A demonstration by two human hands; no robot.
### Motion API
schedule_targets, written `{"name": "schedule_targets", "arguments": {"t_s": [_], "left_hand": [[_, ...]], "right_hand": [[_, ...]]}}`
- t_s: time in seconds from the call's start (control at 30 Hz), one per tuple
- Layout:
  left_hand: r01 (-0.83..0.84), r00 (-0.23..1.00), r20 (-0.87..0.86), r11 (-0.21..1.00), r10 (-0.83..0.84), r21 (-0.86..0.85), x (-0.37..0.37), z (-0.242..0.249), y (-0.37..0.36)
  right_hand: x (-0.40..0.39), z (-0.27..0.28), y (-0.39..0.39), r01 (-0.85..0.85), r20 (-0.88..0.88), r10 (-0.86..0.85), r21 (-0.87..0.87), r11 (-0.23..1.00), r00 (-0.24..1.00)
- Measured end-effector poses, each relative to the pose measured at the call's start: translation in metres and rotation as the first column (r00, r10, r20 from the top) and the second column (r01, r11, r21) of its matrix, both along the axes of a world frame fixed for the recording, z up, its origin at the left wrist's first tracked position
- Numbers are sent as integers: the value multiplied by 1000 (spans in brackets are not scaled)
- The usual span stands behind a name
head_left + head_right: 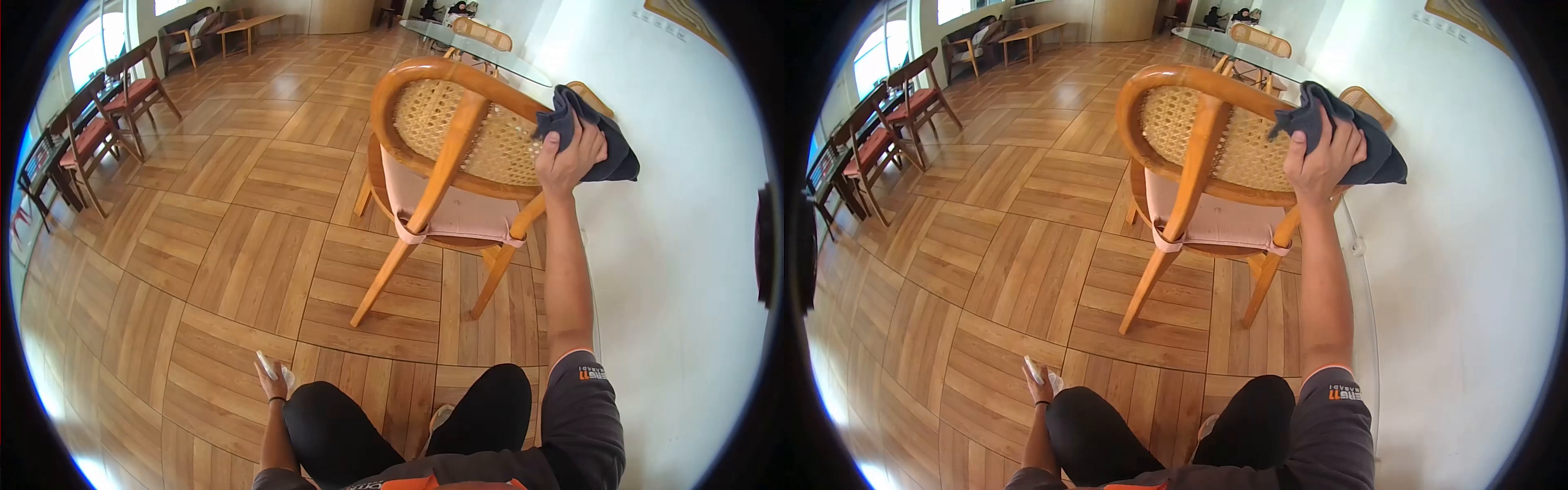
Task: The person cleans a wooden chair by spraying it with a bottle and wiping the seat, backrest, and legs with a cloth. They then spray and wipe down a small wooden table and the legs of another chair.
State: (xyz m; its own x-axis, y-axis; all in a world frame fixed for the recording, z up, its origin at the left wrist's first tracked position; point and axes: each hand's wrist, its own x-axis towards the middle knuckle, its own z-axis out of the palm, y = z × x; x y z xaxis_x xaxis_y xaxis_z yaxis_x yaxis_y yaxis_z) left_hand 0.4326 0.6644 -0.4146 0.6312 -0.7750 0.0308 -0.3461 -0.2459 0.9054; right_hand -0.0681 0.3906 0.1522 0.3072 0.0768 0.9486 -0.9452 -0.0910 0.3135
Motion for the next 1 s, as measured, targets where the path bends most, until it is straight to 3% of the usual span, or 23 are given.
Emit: {"name": "schedule_targets", "arguments": {"t_s": [0.03,0.07,0.2,0.3,0.5,0.57,0.63,0.73,0.83,0.87,0.97,1.0], "left_hand": [[4,1000,5,1000,-4,-11,-4,2,0],[13,999,-41,999,-15,-36,-6,4,1],[7,985,-169,995,-24,-100,-14,11,5],[-28,987,-159,992,8,-123,-24,26,3],[-48,984,-174,988,22,-148,-33,19,6],[-37,995,-101,991,24,-132,-34,17,7],[-71,984,-171,986,44,-154,-36,17,8],[-90,978,-201,985,59,-149,-39,20,8],[-94,980,-189,987,68,-131,-39,25,6],[-95,981,-182,987,71,-127,-39,27,7],[-100,987,-141,984,80,-147,-34,13,7],[-83,980,-188,991,62,-109,-35,26,9]], "right_hand": [[11,3,0,17,-13,-17,10,1000,1000],[27,8,-5,8,-38,-12,-96,995,999],[81,20,-15,102,-137,-119,-127,987,983],[127,27,-19,131,-190,-140,-62,989,972],[157,36,-27,34,-473,39,145,989,880],[166,41,-5,210,-562,-25,268,940,827],[171,48,3,333,-651,11,403,852,759],[172,35,-13,48,-705,127,222,974,698],[176,6,-44,166,-820,213,347,923,532],[176,-10,-44,291,-829,231,418,861,509],[158,-46,-43,434,-848,299,491,756,438],[151,-62,-41,489,-826,315,538,686,467]]}}
